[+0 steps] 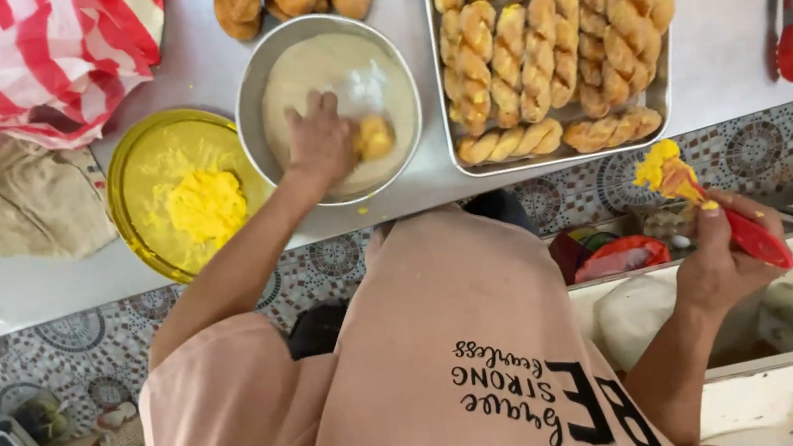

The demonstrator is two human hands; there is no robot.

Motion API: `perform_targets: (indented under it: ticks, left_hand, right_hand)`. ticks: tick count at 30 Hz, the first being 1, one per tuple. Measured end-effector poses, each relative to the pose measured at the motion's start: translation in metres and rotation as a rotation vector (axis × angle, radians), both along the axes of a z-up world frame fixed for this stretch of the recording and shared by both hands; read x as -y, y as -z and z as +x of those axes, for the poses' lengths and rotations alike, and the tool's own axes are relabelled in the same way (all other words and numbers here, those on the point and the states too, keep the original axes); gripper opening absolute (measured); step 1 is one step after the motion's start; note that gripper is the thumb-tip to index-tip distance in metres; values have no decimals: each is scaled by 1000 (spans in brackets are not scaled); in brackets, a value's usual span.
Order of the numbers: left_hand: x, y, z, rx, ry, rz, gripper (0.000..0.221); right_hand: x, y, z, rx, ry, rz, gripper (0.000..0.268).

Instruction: Coating twisted bread dough in liquid and powder before arranging on trays for baking or display.

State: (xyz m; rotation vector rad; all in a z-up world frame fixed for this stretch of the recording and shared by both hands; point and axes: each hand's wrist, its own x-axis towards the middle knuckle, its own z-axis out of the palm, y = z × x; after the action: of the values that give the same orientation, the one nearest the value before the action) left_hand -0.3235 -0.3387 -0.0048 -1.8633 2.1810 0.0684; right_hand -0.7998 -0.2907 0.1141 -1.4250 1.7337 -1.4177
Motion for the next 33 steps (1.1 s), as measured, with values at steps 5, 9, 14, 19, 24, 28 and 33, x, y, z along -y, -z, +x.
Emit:
perform_targets:
  ticks: [5,9,14,19,24,28,33]
  left_hand:
    - [15,-19,11,-202,-211,690,31]
    - [43,32,40,-173,-227,456,28]
    - [39,21,58,-261,-125,-426,9]
    - [18,42,45,-154,-161,-362,21]
    - [17,-3,18,-153,-339,-247,61]
    - [44,-98,-52,-377,-671,-330,29]
    - [186,-79,-167,-863,-599,-427,36]
  right_hand:
    - [-28,17,17,-148,-27,-50,7]
    - [-32,20,29,-123,-16,-14,5]
    - [-26,13,39,-29,44,115,5]
    - [-4,16,15,-19,31,92,7]
    - [43,10,-30,35,35,146,6]
    - [97,9,-100,109,-6,43,6]
    - [173,8,-191,114,-116,44,8]
